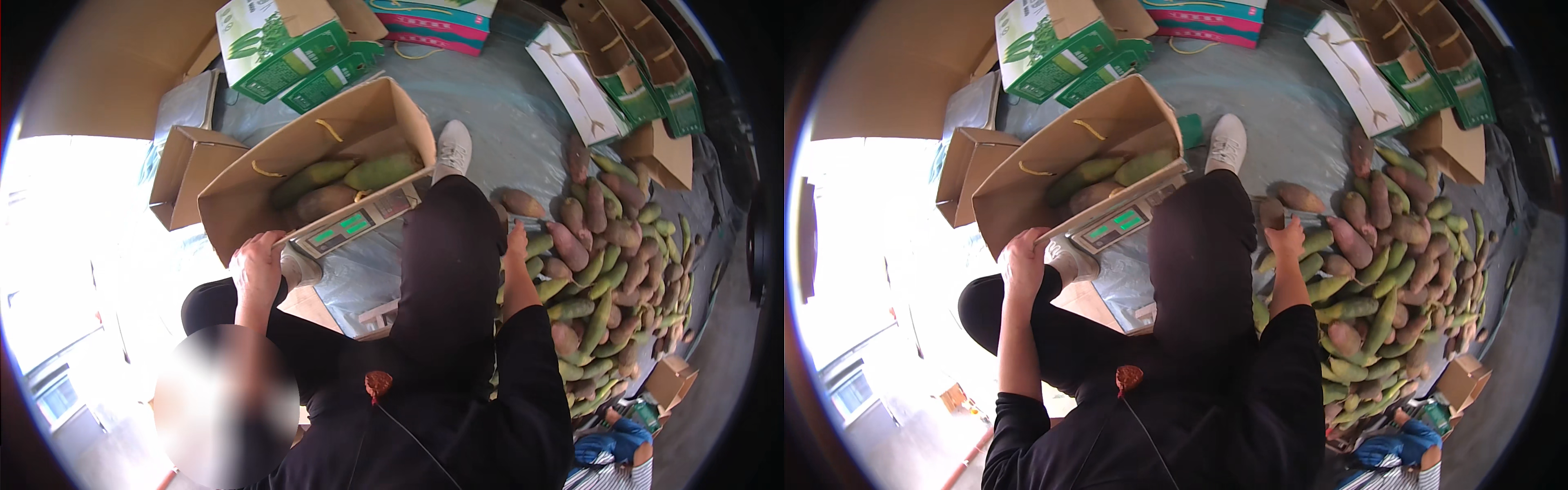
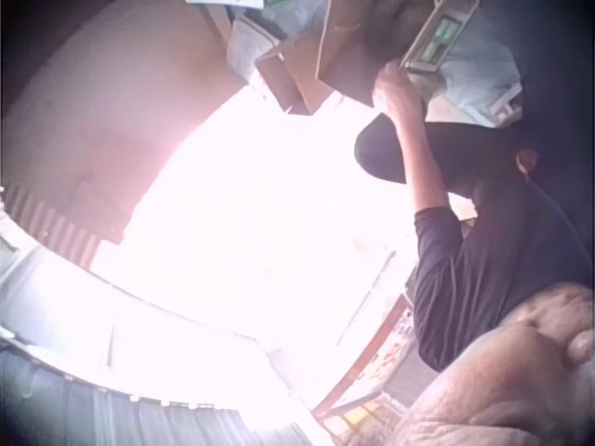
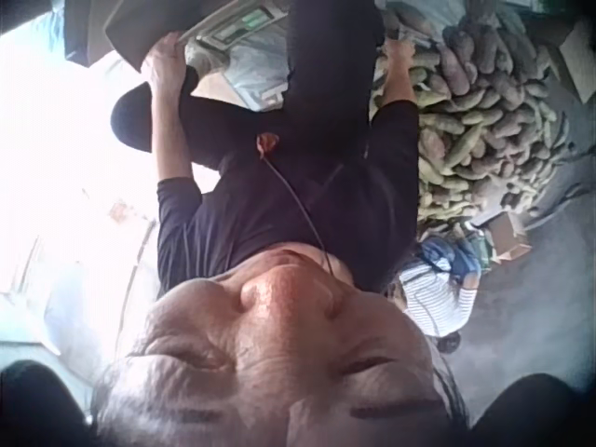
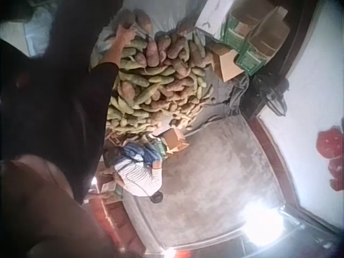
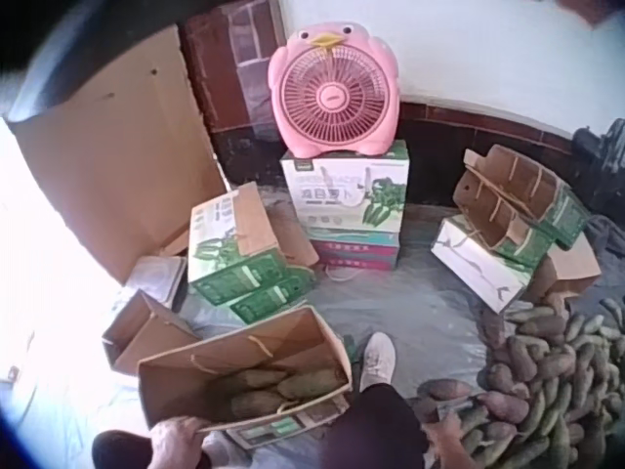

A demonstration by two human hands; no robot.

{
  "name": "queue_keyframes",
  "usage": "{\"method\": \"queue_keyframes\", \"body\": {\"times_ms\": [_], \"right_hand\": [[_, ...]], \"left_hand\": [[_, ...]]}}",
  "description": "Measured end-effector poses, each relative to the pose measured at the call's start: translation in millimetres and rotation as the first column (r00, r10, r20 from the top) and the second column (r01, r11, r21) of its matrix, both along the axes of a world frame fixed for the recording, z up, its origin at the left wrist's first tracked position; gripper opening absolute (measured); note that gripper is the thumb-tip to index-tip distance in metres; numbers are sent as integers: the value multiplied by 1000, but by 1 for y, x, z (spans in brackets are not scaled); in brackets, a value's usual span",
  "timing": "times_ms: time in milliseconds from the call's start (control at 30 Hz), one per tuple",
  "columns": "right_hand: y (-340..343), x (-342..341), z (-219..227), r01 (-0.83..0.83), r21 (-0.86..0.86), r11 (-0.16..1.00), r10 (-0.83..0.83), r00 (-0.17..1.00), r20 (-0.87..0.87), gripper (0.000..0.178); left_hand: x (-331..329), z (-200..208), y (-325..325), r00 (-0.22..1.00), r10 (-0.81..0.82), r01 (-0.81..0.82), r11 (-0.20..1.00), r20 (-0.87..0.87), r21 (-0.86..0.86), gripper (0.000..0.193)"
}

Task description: Picking large green and purple fruits from a pile on the floor and packing them into cardboard boxes.

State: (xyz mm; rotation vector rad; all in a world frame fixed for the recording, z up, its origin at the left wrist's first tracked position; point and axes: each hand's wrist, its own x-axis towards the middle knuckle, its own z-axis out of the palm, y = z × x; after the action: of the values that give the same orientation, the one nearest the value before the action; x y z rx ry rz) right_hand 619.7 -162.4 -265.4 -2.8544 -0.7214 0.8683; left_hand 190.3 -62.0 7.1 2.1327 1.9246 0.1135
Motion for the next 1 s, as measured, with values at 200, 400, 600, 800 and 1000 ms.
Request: {"method": "queue_keyframes", "body": {"times_ms": [200, 400, 600, 800, 1000], "right_hand": [[24, -22, -6, -55, -108, 993, 45, 994, -95, 57], [-33, 64, -113, 362, 397, 843, -120, 847, -518, 50], [44, 35, 65, 292, 526, 799, 49, 840, -541, 55], [119, 6, 244, 385, 775, 502, 319, 750, -579, 61], [170, -66, 354, 561, 711, 424, 597, 417, -685, 56]], "left_hand": [[-4, 11, 1, 997, 32, -35, 999, -74, -34, 18], [6, -3, 13, 999, -34, 34, 999, 11, -31, 18], [-3, 6, 7, 999, -11, 9, 999, -35, -36, 18], [-8, 3, 3, 998, -25, 25, 1000, -55, -5, 18], [-11, 3, 3, 998, -23, 21, 999, -65, -37, 16]]}}
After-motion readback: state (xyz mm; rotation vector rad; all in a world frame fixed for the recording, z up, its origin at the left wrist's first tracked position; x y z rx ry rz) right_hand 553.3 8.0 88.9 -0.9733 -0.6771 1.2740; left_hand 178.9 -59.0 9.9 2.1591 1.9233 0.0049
